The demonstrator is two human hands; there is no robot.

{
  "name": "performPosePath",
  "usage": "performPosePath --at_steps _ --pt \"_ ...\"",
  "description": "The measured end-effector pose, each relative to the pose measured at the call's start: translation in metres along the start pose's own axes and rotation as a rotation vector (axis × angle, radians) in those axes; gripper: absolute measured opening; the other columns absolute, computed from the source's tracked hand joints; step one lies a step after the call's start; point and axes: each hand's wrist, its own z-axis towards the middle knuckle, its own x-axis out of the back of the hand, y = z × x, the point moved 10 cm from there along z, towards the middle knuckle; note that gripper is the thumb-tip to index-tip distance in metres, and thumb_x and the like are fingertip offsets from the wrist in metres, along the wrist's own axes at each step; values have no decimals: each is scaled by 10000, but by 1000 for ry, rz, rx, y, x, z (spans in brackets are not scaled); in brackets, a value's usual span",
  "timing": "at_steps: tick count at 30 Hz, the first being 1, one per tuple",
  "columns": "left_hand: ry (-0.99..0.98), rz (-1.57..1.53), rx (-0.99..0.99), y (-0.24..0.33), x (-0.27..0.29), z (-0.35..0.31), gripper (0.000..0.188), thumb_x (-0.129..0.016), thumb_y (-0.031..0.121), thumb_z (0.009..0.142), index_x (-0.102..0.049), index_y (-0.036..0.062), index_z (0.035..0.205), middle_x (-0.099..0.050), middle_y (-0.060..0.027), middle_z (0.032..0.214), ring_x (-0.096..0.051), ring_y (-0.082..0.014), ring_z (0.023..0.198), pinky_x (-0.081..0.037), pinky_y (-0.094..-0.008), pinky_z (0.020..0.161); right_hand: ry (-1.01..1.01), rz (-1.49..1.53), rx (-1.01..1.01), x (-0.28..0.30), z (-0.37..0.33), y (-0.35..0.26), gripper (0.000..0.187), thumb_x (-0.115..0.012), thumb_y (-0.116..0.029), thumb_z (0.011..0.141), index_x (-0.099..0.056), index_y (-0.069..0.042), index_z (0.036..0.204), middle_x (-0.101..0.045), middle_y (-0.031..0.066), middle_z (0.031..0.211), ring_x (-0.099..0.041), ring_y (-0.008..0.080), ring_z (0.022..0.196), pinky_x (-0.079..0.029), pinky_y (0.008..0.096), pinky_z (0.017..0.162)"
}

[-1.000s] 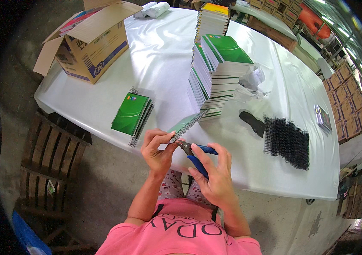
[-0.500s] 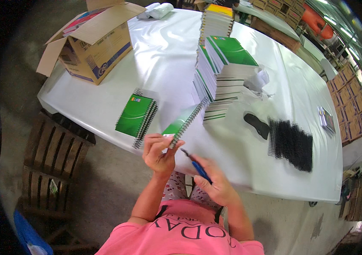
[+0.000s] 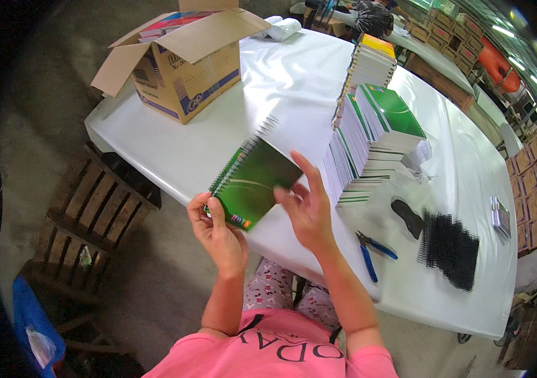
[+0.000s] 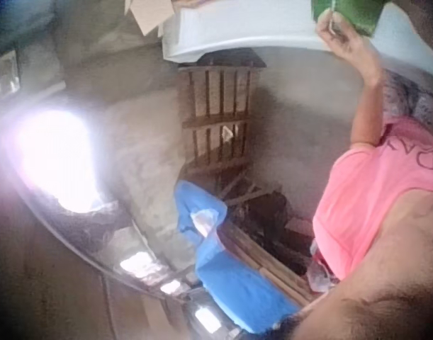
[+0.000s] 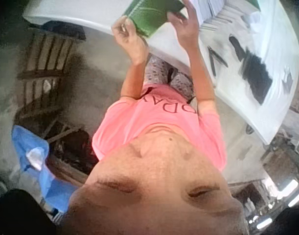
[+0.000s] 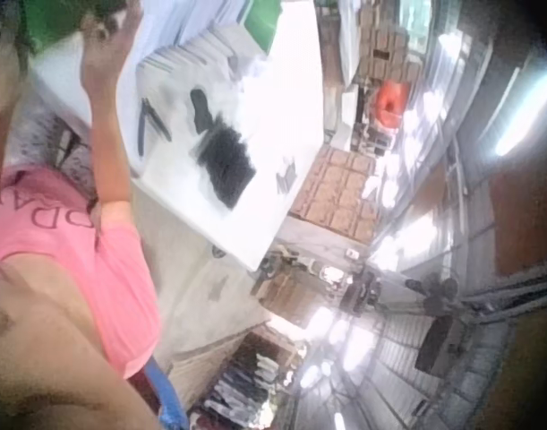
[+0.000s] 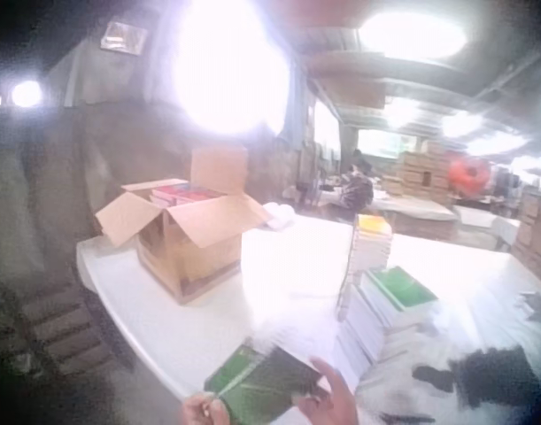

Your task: The person picks up notebooks one at a time, inserts a spiral coil through the pre-punched holes, and uses pliers to trim and crimp the ends of the coil. The completed notebooks are then stacked on the table.

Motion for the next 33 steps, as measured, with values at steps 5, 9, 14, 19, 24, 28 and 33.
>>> performPosePath --at_steps 5,9,14,19,24,28,33 --pt "-87 765 -345 17 4 54 238 -587 201 935 -613 40 1109 -512 -32 877 -493 -135 772 -420 -277 648 -126 -363 -94 -26 66 66 560 -753 -210 758 -563 -69 1266 -584 95 1106 -577 165 722 -487 303 677" --pt "-132 1166 -209 -35 45 74 252 -573 229 926 -668 28 1044 -555 -100 922 -540 -214 816 -449 -315 728 -153 -773 34 -37 58 112 466 -712 -216 781 -593 -44 1197 -589 122 1107 -597 237 898 -474 331 787" --pt "-118 1049 -291 -39 33 57 334 -487 280 971 -635 -2 1070 -610 -157 1011 -593 -271 942 -451 -374 828 -67 -506 -59 -30 35 140 405 -519 -258 922 -512 -41 1264 -504 164 1258 -464 340 1182 -369 404 1012" --pt "-102 967 -235 -53 36 55 377 -421 331 988 -601 20 1103 -609 -144 1080 -568 -313 1000 -386 -412 896 144 -525 -44 -35 27 136 420 -407 -294 988 -455 -32 1312 -494 187 1260 -456 349 1188 -362 414 1014" --pt "-121 796 -152 -56 34 55 502 -356 402 1004 -534 -21 1209 -581 -188 1145 -549 -325 1076 -356 -425 975 308 -572 51 -26 22 109 434 -400 -325 993 -435 -61 1336 -375 207 1359 -338 368 1267 -272 478 1039" --pt "-30 719 -271 -40 60 60 606 -300 455 1008 -441 -57 1302 -500 -210 1266 -477 -305 1184 -320 -411 1034 323 -966 688 -16 16 -54 555 -602 -297 869 -442 -106 1366 -407 151 1347 -339 337 1260 -240 498 1020" --pt "88 667 -299 8 52 50 468 -411 339 1008 -403 -19 1310 -393 -144 1327 -385 -248 1260 -307 -366 1040 748 -1378 144 168 80 -142 583 -688 -434 797 -552 -61 1225 -500 144 1283 -469 303 1175 -387 475 923"
